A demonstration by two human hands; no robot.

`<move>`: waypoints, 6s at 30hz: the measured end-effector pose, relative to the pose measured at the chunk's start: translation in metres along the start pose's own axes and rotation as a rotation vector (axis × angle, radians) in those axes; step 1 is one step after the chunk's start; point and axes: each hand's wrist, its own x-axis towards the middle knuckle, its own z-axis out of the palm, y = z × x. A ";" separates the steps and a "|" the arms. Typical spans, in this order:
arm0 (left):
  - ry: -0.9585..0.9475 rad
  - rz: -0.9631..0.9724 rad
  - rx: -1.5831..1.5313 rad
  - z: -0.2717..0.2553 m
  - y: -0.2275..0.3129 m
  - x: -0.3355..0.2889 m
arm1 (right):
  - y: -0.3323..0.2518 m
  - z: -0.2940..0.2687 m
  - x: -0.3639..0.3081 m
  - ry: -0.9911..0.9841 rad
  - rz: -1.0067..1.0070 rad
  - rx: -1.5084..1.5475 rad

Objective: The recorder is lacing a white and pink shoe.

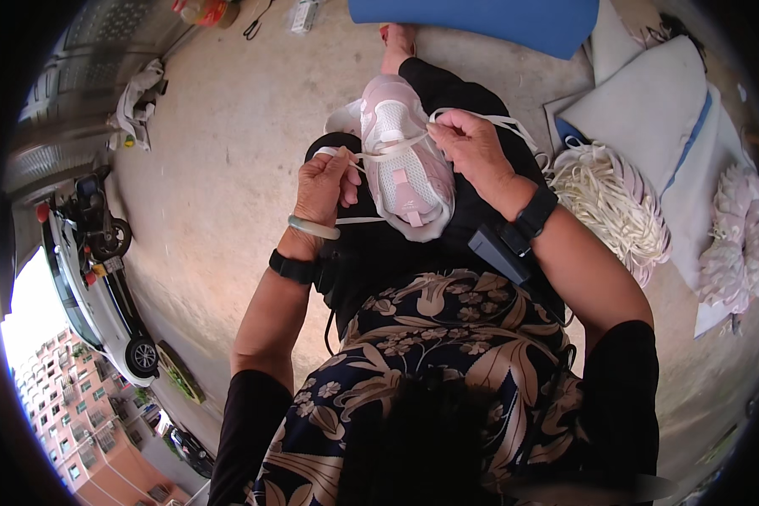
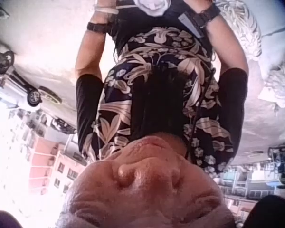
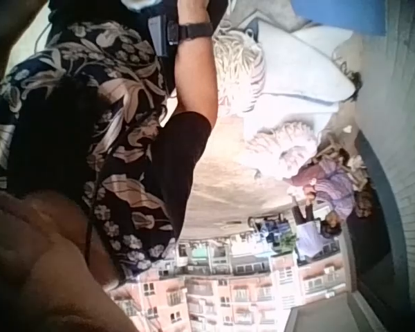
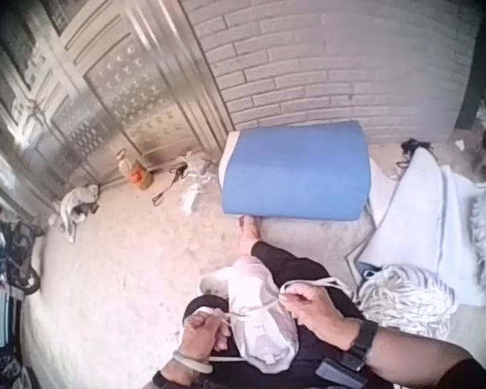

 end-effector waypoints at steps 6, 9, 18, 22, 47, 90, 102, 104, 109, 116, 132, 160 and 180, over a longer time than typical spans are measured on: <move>0.028 0.011 -0.213 0.001 -0.006 -0.012 | 0.001 0.005 -0.008 0.048 -0.054 0.188; 0.026 -0.002 -0.296 0.001 -0.007 -0.014 | 0.003 0.009 -0.008 0.058 -0.070 0.224; 0.030 0.001 -0.175 0.005 -0.011 -0.019 | 0.018 0.011 -0.004 0.034 -0.169 0.154; 0.061 0.029 -0.089 0.008 -0.015 -0.021 | 0.020 0.006 -0.005 0.021 -0.202 0.091; 0.140 0.015 0.041 0.013 -0.019 -0.022 | 0.001 0.017 -0.004 0.153 -0.628 -0.424; 0.108 0.209 0.376 0.016 -0.016 0.004 | -0.025 0.036 -0.017 -0.187 -0.933 -1.210; -0.061 0.302 0.691 0.009 0.005 0.027 | -0.019 0.035 -0.013 -0.128 -0.872 -1.118; -0.004 0.170 0.547 0.012 0.000 0.016 | -0.019 0.035 -0.013 -0.128 -0.857 -1.136; 0.283 0.450 0.826 0.019 -0.002 -0.011 | -0.018 0.036 -0.015 -0.122 -0.850 -1.153; 0.202 0.672 0.952 0.021 -0.013 -0.019 | -0.019 0.050 -0.015 -0.072 -0.951 -1.178; 0.149 0.428 1.132 0.028 -0.013 -0.014 | -0.005 0.075 -0.005 0.024 -0.817 -1.208; 0.176 0.475 0.873 0.024 -0.019 -0.006 | -0.026 0.038 -0.040 -0.077 -0.817 -1.391; 0.315 0.646 0.790 0.010 -0.009 -0.025 | -0.061 -0.084 -0.121 0.010 -0.696 -1.032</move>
